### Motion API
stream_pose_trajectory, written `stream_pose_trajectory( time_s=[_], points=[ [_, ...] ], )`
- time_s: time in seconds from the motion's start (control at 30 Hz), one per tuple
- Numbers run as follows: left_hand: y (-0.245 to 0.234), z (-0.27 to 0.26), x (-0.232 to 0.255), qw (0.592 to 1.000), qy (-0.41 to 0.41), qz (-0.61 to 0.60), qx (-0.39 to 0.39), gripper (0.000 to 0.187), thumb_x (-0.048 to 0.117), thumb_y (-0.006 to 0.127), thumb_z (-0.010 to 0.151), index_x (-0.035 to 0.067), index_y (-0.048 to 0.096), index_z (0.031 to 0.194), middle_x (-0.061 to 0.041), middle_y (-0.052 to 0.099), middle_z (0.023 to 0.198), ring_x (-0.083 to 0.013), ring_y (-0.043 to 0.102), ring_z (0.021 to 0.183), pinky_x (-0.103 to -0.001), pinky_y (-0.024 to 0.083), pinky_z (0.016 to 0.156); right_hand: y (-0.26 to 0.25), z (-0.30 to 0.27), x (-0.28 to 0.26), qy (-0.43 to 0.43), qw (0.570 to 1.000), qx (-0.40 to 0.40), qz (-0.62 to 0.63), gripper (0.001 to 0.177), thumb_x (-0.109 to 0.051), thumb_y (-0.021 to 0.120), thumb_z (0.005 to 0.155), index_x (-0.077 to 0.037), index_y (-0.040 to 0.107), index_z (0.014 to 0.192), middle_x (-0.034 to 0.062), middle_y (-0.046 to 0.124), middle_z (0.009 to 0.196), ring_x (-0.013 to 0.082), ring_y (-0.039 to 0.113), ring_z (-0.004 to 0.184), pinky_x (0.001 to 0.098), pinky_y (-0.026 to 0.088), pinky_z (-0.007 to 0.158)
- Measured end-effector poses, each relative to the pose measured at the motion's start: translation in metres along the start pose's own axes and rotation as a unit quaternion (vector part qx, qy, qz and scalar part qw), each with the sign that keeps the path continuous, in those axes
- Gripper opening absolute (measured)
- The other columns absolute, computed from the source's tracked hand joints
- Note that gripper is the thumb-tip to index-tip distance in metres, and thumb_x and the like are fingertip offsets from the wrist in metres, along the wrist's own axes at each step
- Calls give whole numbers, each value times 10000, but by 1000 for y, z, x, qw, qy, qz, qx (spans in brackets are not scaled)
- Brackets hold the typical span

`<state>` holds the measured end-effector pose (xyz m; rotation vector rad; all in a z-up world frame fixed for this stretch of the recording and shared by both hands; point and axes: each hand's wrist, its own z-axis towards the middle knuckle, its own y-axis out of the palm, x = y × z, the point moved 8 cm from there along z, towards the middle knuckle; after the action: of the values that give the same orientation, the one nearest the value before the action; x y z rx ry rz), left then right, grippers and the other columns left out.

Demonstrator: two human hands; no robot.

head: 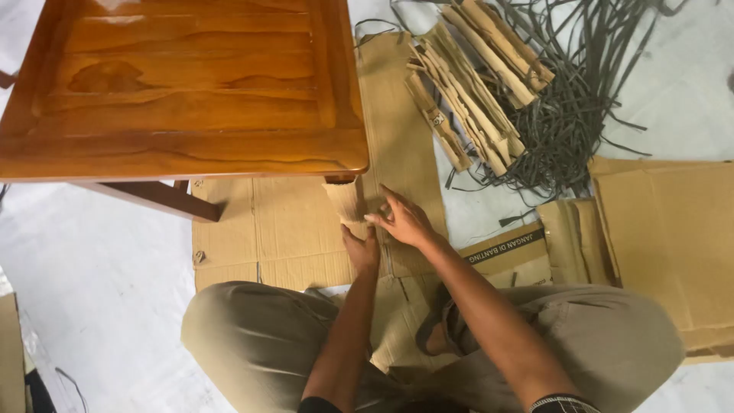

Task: Wrapping a wooden table leg with protective paper and securing it with plastic ties.

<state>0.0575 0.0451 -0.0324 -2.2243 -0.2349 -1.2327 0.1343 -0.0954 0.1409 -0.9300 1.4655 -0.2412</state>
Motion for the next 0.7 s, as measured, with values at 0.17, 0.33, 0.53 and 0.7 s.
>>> stream_pose_trajectory(
  time_s=[0.17, 0.33, 0.53, 0.7],
  points=[
    [44, -34, -9, 992, -10, -49, -113, 622, 251, 699, 939, -22, 472, 1450, -308, 530, 1427, -447, 437, 1410, -549, 346, 1200, 9, -17, 78, 72, 994, -48, -74, 538, -407, 604, 1010, -35, 580, 1398, 186, 718, 1119, 377, 727, 1043, 486, 568, 902],
    [83, -70, 4, 967, 37, 55, -245, 446, 278, 651, 982, 95, 599, 1386, -165, 628, 1387, -348, 541, 1360, -504, 451, 1132, 17, -33, 209, 209, 961, -56, -171, 353, -396, 556, 995, -149, 707, 1197, 78, 671, 1306, 298, 601, 1286, 453, 547, 1017],
    [73, -96, 34, 938, 151, 113, -292, 314, 205, 629, 956, 135, 719, 1249, -125, 744, 1162, -304, 709, 1100, -451, 571, 927, -15, -41, 279, 386, 904, -60, -176, 432, -279, 439, 1041, -95, 626, 1384, 5, 156, 1742, 371, 510, 1365, 541, 526, 1061],
    [66, -101, 53, 931, 193, 97, -294, 310, 27, 564, 931, 31, 725, 1195, -199, 749, 1104, -374, 719, 1079, -483, 570, 918, -81, -39, 267, 440, 878, 12, -190, 449, -211, 458, 1016, -15, 588, 1399, 104, 228, 1690, 380, 514, 1346, 554, 560, 1005]
  ],
)
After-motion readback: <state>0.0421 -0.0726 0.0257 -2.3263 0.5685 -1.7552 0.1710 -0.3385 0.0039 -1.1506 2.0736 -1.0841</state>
